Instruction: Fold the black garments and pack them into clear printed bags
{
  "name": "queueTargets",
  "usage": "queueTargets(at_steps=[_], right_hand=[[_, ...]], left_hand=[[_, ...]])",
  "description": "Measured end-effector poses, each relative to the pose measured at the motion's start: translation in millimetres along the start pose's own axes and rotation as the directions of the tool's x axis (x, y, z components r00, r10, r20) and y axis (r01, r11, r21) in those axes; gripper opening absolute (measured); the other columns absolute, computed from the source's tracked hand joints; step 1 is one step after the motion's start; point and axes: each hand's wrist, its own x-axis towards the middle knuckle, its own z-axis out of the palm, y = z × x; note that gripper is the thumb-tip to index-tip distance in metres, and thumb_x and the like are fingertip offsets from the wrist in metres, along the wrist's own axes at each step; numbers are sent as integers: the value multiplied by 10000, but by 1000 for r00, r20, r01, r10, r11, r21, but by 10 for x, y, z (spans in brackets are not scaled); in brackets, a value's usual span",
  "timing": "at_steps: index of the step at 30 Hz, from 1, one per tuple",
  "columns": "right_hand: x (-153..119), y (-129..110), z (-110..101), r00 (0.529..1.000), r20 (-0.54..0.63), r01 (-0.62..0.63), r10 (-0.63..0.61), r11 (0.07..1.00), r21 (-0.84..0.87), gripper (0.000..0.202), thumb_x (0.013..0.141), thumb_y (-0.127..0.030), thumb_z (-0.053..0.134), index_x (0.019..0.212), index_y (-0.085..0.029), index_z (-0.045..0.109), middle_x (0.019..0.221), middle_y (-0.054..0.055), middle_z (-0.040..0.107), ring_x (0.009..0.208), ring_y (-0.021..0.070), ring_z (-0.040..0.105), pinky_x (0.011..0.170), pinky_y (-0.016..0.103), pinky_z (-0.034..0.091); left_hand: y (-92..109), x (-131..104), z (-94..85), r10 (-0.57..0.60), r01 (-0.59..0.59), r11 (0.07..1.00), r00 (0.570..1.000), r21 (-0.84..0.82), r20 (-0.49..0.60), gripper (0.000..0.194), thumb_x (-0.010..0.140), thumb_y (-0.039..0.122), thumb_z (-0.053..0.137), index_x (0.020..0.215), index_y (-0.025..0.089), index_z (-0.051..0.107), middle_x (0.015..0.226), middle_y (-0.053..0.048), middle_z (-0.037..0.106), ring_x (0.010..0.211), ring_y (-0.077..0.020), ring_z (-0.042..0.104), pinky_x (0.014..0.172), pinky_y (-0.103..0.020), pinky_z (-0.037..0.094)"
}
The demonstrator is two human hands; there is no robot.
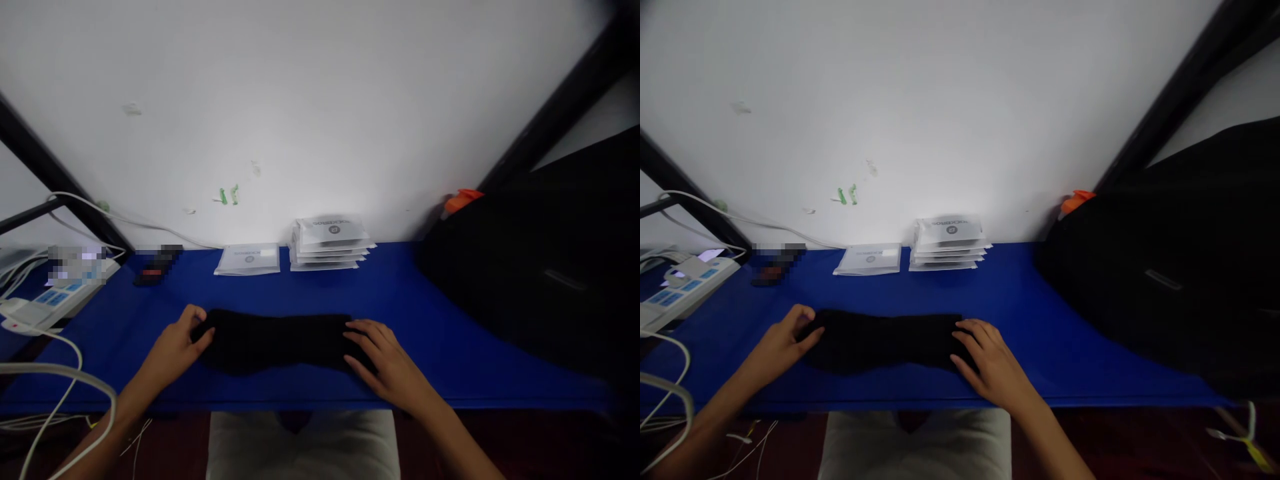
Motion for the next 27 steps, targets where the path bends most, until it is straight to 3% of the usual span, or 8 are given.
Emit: queueTargets(at_steps=[4, 8, 10, 12, 16, 19, 23, 27], right_hand=[[1, -15, -25, 1000, 8, 6, -6, 999, 32, 327, 908, -359, 597, 1200, -212, 599, 1229, 149, 620, 1170, 307, 563, 957, 507, 500], [0, -27, -42, 1000, 26, 6, -7, 999, 37, 320, 905, -367, 601, 1191, -222, 611, 1223, 135, 634, 1170, 302, 571, 976, 514, 491], [-3, -34, -44, 999, 38, 0, -1, 999, 39, 315, 913, -364, 590, 1196, -226, 609, 1222, 136, 636, 1166, 305, 574, 978, 528, 486], [-5, -41, -45, 999, 54, -10, 8, 999, 43, 305, 922, -358, 577, 1195, -225, 605, 1215, 137, 637, 1158, 303, 578, 976, 532, 486], [-1, -54, -43, 997, 74, -21, 17, 999, 49, 282, 936, -352, 560, 1178, -212, 597, 1200, 134, 634, 1152, 292, 573, 978, 522, 486], [6, -55, -41, 997, 72, -17, 13, 998, 58, 271, 937, -351, 559, 1168, -214, 597, 1186, 129, 635, 1137, 287, 575, 972, 518, 488], [14, -52, -41, 998, 60, -13, 10, 998, 62, 254, 937, -346, 557, 1151, -216, 604, 1165, 122, 637, 1107, 279, 586, 953, 503, 500], [15, -59, -41, 998, 57, -4, 1, 999, 52, 240, 943, -346, 549, 1129, -206, 611, 1147, 120, 641, 1091, 273, 592, 943, 484, 507]], left_hand=[[157, 137, -116, -69, 52, 997, 935, -57, -348, 414, 781, 484, 630, 1085, 240, 492, 847, 6, 640, 675, -196, 647, 590, -288, 492], [354, 212, 33, 94, -160, 985, 822, -70, -561, 376, 807, 402, 636, 1118, 222, 522, 1010, -38, 624, 927, -218, 648, 811, -329, 529], [445, 199, 178, 254, -312, 949, 845, -48, -471, 273, 843, 336, 603, 1088, 225, 552, 1024, -43, 640, 955, -215, 644, 866, -347, 520], [520, 158, 309, 432, -454, 890, 868, -39, -246, 226, 858, 308, 606, 1071, 235, 584, 1035, -45, 666, 974, -220, 642, 882, -362, 515], [577, 55, 405, 613, -608, 790, 776, -83, 146, 249, 890, 335, 625, 1127, 262, 604, 1127, -40, 686, 1076, -227, 623, 997, -414, 453], [510, 23, 385, 565, -560, 824, 824, -87, 43, 222, 963, 313, 502, 1169, 269, 570, 1162, -43, 671, 1117, -214, 605, 1032, -424, 428], [320, 31, 452, 320, -325, 946, 919, 16, -230, 411, 904, 443, 553, 1246, 218, 509, 1246, -119, 586, 1187, -295, 539, 1015, -493, 436], [182, 18, 587, 157, -139, 985, 966, 99, -205, 573, 782, 610, 630, 1152, 177, 570, 1262, -155, 554, 1212, -377, 495, 981, -573, 430]])
